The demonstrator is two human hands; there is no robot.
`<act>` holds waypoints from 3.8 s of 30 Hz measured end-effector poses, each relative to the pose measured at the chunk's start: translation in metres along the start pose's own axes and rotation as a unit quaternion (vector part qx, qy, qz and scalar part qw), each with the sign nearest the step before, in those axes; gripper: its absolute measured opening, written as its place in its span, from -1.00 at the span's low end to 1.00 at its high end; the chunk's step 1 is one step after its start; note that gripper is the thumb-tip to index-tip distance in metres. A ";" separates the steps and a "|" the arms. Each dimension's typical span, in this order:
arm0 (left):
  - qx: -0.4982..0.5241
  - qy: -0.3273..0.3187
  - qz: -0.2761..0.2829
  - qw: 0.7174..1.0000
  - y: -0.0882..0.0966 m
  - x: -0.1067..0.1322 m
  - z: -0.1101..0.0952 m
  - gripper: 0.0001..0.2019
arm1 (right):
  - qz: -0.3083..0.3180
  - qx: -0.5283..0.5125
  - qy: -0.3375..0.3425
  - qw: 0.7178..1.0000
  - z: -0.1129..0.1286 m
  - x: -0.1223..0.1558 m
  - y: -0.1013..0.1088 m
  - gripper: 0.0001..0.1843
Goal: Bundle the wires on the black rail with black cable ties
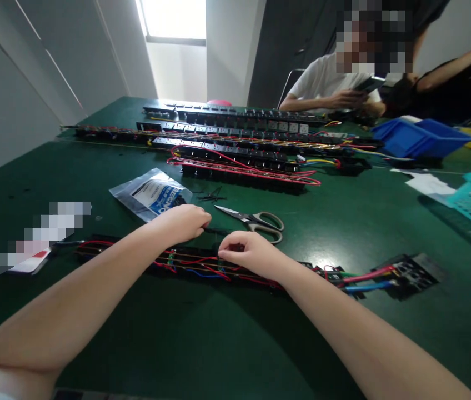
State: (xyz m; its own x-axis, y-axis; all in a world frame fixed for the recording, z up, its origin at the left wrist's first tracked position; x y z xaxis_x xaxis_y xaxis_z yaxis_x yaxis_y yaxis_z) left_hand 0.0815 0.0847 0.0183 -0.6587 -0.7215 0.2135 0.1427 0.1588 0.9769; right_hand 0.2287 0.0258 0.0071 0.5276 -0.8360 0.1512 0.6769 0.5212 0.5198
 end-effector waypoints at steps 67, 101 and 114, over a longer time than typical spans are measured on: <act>0.486 -0.034 -0.077 0.870 -0.017 0.027 -0.024 -0.83 | -0.031 0.004 0.036 0.999 0.006 0.001 0.004 -0.78; 0.143 0.029 -0.137 0.980 -0.018 0.024 0.021 -0.76 | -0.059 -0.020 -0.008 0.998 -0.005 -0.001 0.020 -0.71; 0.117 0.008 -0.121 0.986 -0.020 0.021 0.016 -0.78 | -0.110 0.110 0.013 0.988 -0.017 -0.003 0.025 -0.76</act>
State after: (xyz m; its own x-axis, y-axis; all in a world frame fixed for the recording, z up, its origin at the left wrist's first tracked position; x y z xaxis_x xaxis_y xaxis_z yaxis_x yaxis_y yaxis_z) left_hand 0.0531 0.0776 0.0033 -0.6405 -0.7676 -0.0237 -0.1925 0.1306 0.9726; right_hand 0.2532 0.0441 0.0055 0.3951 -0.9186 -0.0062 0.6501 0.2748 0.7085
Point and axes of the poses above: each hand's wrist, its own x-axis away from the middle knuckle, its own y-axis out of the back of the hand, z = x × y, the point moved 5 cm from there along -x, towards the middle knuckle, and after that the axes turned 1 degree about y, right-handed, at the moved point
